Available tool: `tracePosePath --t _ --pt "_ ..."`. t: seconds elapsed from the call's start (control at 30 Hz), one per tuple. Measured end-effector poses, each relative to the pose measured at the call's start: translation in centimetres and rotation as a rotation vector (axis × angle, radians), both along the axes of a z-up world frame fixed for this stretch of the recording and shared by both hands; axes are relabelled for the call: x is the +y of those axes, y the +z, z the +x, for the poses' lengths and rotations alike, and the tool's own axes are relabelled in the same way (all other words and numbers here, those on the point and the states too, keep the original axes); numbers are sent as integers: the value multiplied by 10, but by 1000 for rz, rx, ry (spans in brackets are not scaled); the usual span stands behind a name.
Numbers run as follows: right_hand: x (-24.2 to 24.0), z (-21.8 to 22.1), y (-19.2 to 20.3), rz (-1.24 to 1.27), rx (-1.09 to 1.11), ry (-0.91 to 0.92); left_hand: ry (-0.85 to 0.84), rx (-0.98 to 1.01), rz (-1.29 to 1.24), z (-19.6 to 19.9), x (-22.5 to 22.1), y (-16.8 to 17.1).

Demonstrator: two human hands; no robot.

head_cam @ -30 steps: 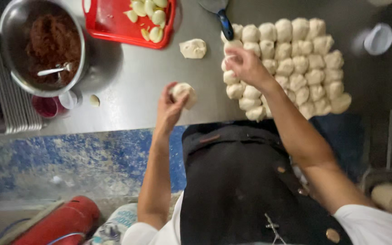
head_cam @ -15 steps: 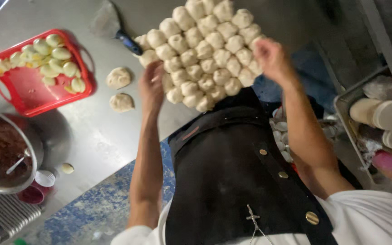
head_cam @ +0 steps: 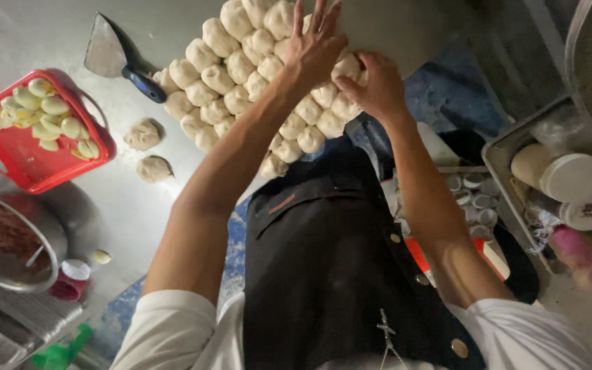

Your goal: The person prepares siopao by flattening pieces of dough, scooping a meat filling and a piece of boiled egg into the center, and pleating the dough around the filling to seal it.

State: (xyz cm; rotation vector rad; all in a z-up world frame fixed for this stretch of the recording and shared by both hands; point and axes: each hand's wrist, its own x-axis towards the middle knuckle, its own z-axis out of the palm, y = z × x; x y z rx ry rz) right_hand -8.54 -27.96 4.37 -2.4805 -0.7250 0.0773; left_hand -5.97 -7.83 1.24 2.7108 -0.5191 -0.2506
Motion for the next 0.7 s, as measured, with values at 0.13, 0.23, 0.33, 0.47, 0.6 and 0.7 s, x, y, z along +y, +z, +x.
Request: tracePosePath --t 0.13,0.23,0.33,0.47,0.6,0.7 --pt "15 -2 18 70 439 -130 -135 43 38 1 4 12" --pt "11 2 19 140 414 -111 -170 -8 -69 -3 22 25" --pt "-13 11 28 330 461 -140 27 42 -374 -19 57 53" --pt "-39 8 72 526 490 -274 492 218 -1413 -61 122 86" --pt "27 -24 115 614 625 -347 470 13 -1758 -153 223 93" --pt "107 -63 128 639 767 -289 418 14 -2175 -242 288 105"
